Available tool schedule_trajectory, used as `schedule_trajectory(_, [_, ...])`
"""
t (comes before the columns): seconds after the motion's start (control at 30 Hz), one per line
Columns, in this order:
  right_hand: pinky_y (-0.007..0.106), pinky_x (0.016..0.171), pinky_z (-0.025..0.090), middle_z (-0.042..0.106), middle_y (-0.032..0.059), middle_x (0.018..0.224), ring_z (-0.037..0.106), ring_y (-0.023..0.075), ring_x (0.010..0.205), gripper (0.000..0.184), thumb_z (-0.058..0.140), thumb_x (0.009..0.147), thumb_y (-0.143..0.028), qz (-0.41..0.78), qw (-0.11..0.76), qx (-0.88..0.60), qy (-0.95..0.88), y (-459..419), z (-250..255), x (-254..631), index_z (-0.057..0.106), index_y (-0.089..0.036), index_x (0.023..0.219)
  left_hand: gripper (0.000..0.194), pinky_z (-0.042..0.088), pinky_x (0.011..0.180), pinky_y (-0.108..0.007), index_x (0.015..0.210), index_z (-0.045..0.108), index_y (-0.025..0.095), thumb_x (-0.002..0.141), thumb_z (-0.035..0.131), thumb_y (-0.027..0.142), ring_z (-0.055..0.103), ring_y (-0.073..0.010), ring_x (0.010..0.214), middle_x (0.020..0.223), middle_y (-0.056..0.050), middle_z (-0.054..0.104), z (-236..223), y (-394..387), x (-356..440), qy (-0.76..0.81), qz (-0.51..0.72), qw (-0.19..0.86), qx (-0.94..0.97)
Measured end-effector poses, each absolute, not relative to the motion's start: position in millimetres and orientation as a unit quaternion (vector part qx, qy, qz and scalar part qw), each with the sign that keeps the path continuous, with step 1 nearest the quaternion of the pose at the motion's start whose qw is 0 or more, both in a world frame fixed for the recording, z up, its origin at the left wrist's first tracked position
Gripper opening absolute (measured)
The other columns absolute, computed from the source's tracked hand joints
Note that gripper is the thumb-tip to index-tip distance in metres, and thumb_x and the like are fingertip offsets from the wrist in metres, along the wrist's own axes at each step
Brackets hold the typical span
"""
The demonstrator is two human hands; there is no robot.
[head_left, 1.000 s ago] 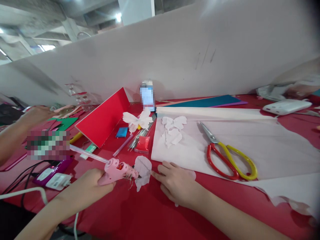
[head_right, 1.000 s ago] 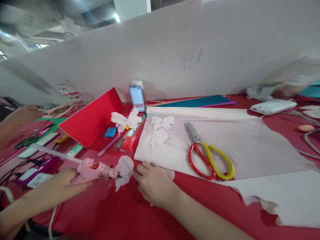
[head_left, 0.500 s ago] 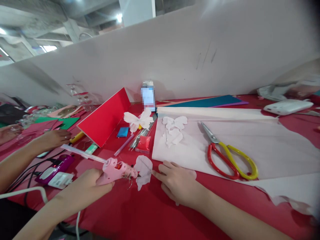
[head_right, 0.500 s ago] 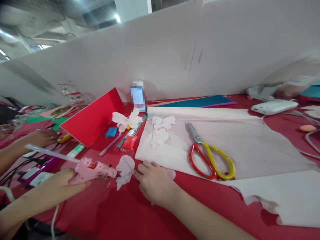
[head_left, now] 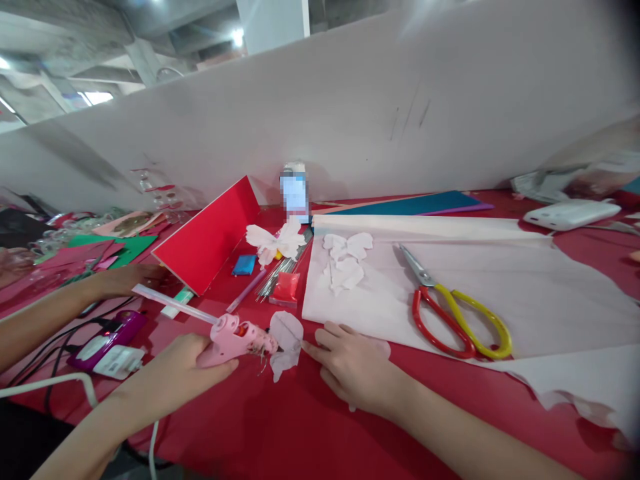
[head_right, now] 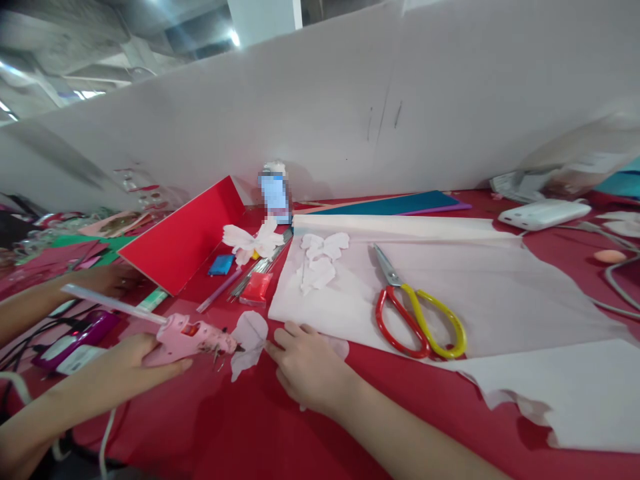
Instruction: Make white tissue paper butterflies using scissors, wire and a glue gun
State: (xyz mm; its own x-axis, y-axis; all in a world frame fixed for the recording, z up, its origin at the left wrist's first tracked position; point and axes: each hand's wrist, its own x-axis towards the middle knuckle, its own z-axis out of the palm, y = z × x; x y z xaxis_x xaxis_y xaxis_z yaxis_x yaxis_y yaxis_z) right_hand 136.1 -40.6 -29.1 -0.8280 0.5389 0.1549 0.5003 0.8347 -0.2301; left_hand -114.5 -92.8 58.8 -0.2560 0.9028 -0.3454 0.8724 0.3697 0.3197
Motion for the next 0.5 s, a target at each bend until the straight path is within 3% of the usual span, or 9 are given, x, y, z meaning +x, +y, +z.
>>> schedule_trajectory(0.17, [0.036,0.076,0.043,0.058,0.0086,0.094,0.049,0.0232,0.089,0.042,0.046,0.083,-0.012,0.089,0.103,-0.274,-0.952,-40.8,-27.7,136.5,0.055,-0.012,0.125,0.042,0.040,0.058,-0.029,0.071,0.056,0.016,0.069,0.053,0.058,0.061,-0.0279,0.076,0.073,-0.007,0.061,60.2,-92.1,-112.4,0.789,0.000,0.225,0.572])
schedule_trajectory(0.5, [0.037,0.076,0.043,0.057,0.0081,0.094,0.048,0.0238,0.090,0.039,0.047,0.083,-0.014,0.090,0.111,-0.268,-0.953,-40.3,-30.5,135.6,0.057,-0.013,0.121,0.041,0.039,0.055,-0.027,0.065,0.050,0.019,0.070,0.051,0.060,0.060,-0.0235,0.069,0.066,-0.002,0.054,57.4,-91.7,-112.9,0.797,-0.020,0.224,0.561])
